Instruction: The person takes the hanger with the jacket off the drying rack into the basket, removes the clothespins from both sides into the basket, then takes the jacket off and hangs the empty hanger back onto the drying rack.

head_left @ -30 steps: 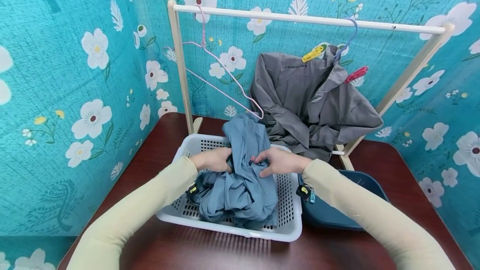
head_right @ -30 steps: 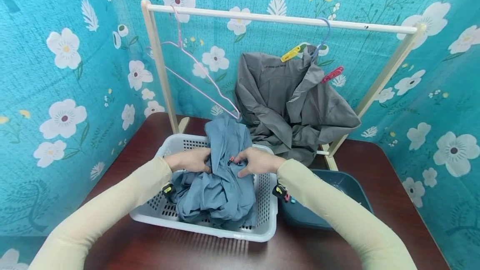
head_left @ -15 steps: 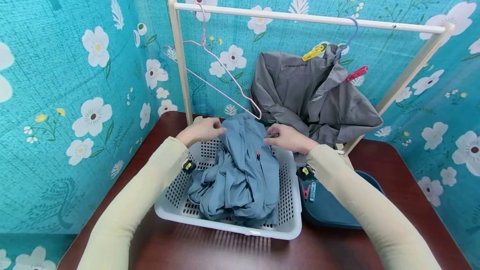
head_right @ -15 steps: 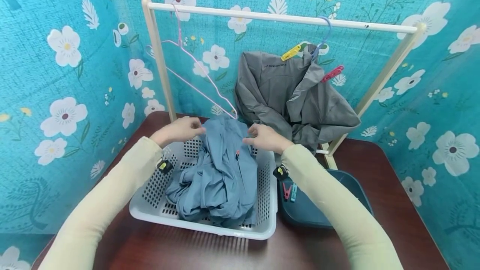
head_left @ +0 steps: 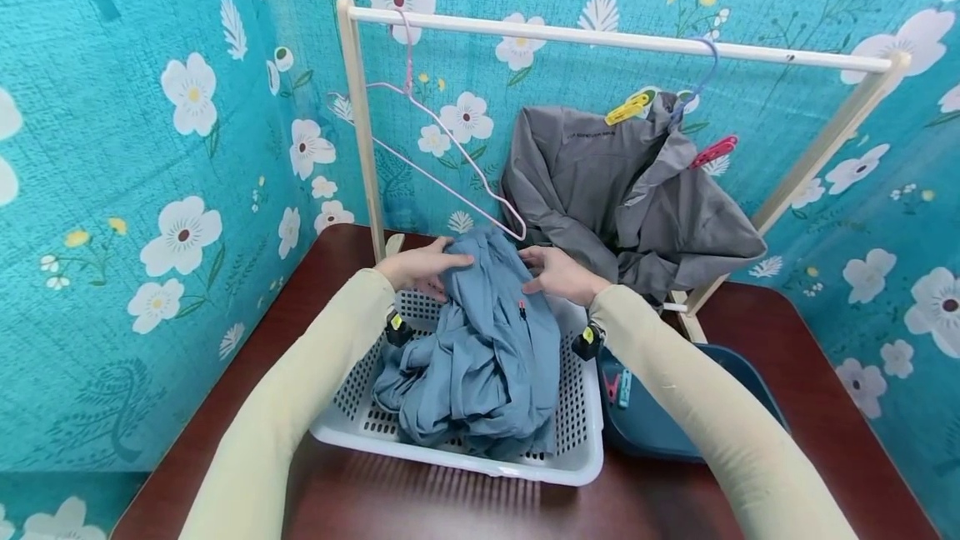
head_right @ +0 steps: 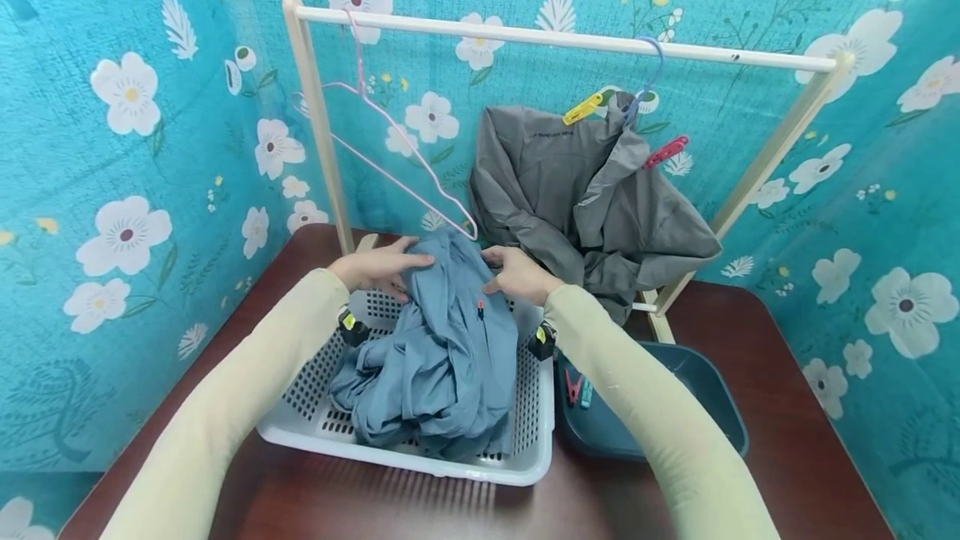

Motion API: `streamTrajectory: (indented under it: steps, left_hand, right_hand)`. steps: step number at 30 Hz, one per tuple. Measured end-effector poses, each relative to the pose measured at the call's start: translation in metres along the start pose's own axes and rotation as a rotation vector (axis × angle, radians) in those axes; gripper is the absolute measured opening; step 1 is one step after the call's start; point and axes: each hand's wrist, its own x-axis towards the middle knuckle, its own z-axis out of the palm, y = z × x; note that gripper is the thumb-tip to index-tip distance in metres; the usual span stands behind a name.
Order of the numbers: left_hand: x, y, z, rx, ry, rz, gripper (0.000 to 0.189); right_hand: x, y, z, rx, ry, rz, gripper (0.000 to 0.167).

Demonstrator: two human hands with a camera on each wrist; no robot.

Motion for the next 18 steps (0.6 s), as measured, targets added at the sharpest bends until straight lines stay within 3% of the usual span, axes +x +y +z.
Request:
streamTrajectory:
  steps: [3, 6, 10, 14, 18]
  left_hand:
    - [0.000, 0.003, -0.001, -0.032, 0.017, 0.030, 0.090]
    - [-0.001, 0.006, -0.001, 0.008, 0.022, 0.062, 0.094]
    - [-0.007, 0.008, 0.001, 0.172, 0.045, 0.096, 0.091]
    - [-0.016, 0.008, 0.003, 0.320, 0.110, 0.139, 0.083]
    - [-0.030, 0.006, 0.007, 0.456, 0.204, 0.187, 0.044]
  right_hand:
    - [-0.002, -0.004, 0.002, 0.022, -0.049, -0.073, 0.063]
    - [-0.007, -0.012, 0.006, 0.021, -0.129, -0.140, 0.060]
    - [-0.013, -0.027, 0.013, -0.032, -0.224, -0.195, 0.056]
    - [-0.017, -0.032, 0.019, -0.087, -0.297, -0.241, 0.048]
    - [-0.021, -0.032, 0.025, -0.142, -0.324, -0.249, 0.042]
